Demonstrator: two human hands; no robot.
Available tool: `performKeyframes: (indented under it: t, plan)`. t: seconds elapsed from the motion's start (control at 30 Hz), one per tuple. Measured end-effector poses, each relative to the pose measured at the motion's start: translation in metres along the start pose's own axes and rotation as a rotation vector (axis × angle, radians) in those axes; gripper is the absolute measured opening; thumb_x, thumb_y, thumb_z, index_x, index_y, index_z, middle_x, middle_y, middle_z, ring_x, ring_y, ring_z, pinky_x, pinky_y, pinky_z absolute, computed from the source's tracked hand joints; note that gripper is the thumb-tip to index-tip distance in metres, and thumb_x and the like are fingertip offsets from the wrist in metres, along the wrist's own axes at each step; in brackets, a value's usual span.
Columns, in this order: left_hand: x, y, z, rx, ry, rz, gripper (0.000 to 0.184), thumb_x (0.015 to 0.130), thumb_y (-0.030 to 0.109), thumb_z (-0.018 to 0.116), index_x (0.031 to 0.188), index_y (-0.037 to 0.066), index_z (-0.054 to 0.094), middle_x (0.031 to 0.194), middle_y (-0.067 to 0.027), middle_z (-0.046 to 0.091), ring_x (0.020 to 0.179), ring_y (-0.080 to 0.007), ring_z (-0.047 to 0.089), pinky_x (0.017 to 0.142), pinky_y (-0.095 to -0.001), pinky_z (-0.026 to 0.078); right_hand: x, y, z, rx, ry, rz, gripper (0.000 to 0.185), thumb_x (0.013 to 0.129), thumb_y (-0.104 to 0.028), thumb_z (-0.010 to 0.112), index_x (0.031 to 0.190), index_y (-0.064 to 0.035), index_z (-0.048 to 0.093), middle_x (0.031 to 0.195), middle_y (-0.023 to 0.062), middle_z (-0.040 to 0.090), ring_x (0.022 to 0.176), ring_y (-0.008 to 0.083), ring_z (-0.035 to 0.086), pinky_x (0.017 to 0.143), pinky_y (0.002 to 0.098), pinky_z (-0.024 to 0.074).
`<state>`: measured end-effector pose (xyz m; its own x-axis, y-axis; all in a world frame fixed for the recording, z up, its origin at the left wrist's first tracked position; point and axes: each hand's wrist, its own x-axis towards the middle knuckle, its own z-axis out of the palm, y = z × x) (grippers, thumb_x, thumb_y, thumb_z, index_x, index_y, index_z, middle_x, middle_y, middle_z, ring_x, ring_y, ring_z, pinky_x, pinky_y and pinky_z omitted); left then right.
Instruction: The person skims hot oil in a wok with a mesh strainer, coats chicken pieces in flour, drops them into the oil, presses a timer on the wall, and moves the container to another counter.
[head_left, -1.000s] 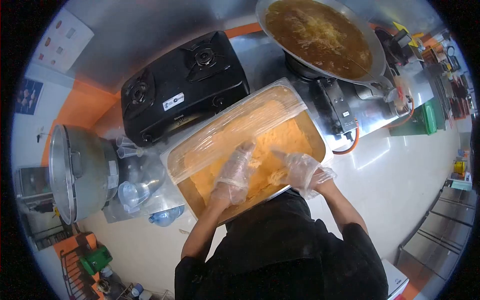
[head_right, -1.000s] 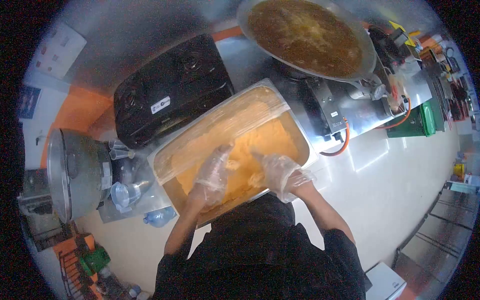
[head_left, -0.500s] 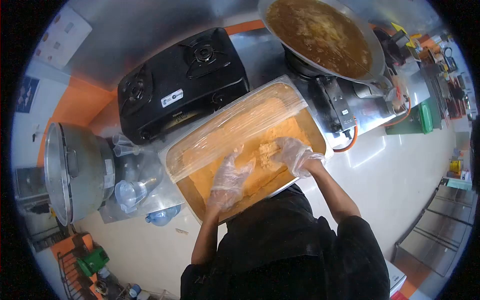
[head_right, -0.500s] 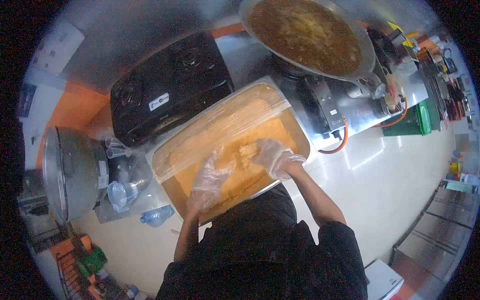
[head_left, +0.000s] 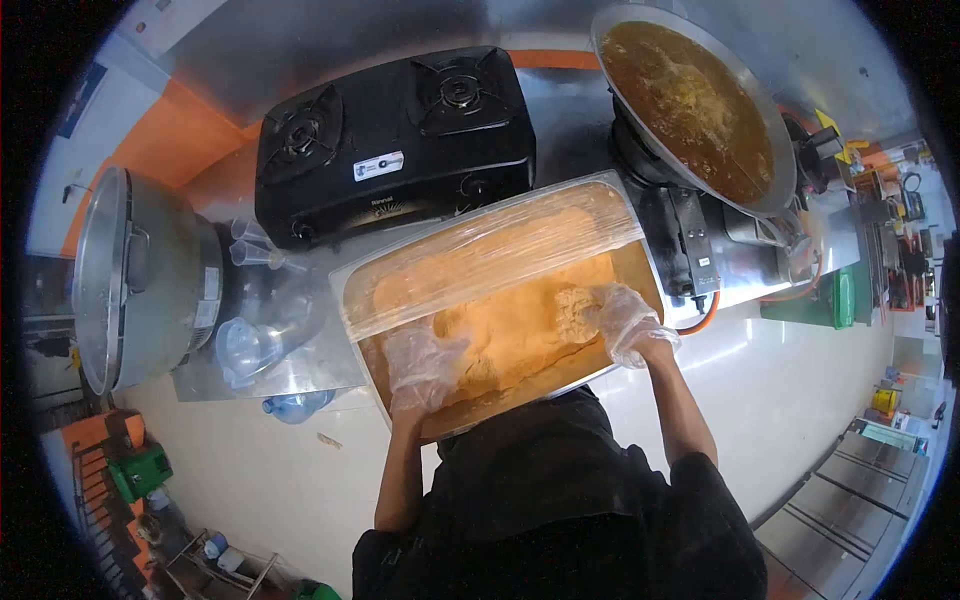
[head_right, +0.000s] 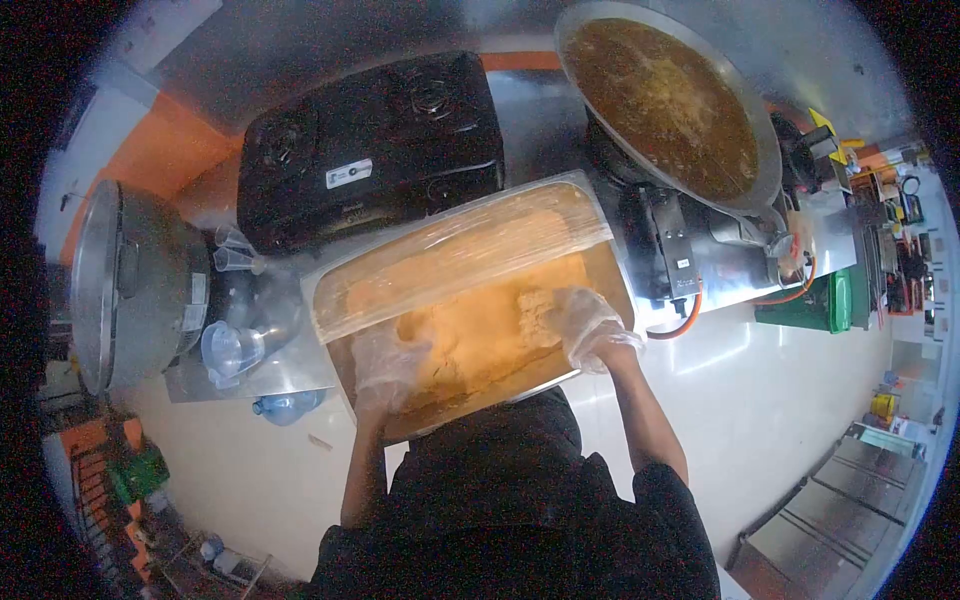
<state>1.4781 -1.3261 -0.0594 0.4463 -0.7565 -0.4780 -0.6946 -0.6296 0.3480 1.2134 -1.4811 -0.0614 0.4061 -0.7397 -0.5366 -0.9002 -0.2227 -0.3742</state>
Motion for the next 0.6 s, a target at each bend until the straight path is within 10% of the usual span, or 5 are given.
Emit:
performKeyframes:
  t: [0.2,0.4,0.6]
  plan:
    - [0.073,-0.085,0.120,-0.283,0.215,0.791,0.034,0.091,0.033,0.056,0.104,0.004,0.067,0.091,-0.0195,0.068,0.087,-0.0388,0.063,0.079,-0.0482,0.049,0.001,0.022,0.006,0.134,-0.039,0.019,0.038,0.084,-0.025,0.068,0.114,-0.0010,0.067,0.103,0.0230,0.067,0.097,0.0370,0.064,0.086,0.0413,0.0491]
    - [0.074,-0.026,0.076,0.125,-0.057,0.448,0.026,0.090,0.029,0.054,0.091,0.008,0.070,0.093,-0.0153,0.070,0.087,-0.0313,0.065,0.080,-0.0440,0.051,-0.032,0.010,-0.044,0.152,0.026,-0.032,0.041,0.083,-0.023,0.069,0.119,-0.0042,0.067,0.105,0.0188,0.065,0.098,0.0323,0.063,0.088,0.0392,0.0492]
    - [0.090,-0.030,0.086,0.066,-0.150,0.410,0.026,0.089,0.029,0.057,0.091,0.007,0.070,0.094,-0.0153,0.070,0.088,-0.0307,0.065,0.080,-0.0436,0.051,0.010,0.017,-0.030,-0.603,-0.179,-0.439,0.025,0.086,-0.024,0.062,0.103,-0.0059,0.066,0.106,0.0172,0.065,0.099,0.0361,0.061,0.086,0.0412,0.0490]
